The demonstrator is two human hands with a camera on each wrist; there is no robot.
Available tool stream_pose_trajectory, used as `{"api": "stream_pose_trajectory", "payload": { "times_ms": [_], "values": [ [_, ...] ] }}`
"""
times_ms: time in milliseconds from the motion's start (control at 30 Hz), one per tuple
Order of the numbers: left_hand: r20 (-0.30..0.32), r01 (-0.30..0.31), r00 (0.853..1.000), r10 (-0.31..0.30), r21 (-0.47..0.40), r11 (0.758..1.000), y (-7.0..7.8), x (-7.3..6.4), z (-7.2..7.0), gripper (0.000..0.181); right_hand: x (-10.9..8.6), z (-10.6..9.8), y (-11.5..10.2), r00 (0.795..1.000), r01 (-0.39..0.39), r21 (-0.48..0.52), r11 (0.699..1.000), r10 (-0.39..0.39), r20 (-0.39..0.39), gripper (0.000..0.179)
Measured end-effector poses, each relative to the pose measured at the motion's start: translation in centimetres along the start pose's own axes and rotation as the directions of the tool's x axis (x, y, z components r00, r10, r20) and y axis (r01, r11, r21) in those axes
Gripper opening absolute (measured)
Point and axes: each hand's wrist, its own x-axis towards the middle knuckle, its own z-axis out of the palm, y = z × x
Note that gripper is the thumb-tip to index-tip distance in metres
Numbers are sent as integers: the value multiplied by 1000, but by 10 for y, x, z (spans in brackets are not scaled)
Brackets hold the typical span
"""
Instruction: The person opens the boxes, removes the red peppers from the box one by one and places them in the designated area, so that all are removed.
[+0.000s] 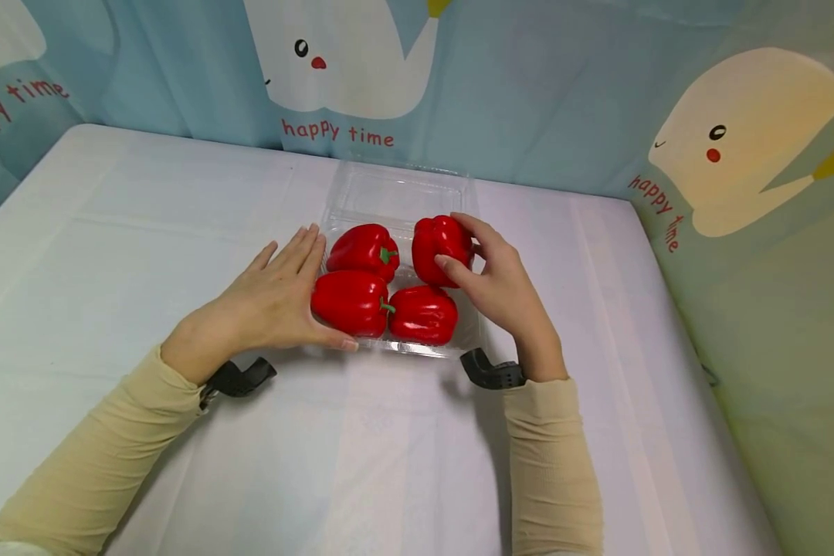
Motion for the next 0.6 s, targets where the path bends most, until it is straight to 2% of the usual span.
{"api": "stream_pose_trajectory", "payload": {
  "times_ms": [367,600],
  "values": [
    [-14,-2,1000,2,3,1000,0,0,1,139,-5,-5,-9,999,25,-32,999,-26,-41,57],
    [-17,-2,1000,2,-1,1000,1,0,1,139,-8,-8,-11,994,81,-67,994,-86,-71,58]
  ]
}}
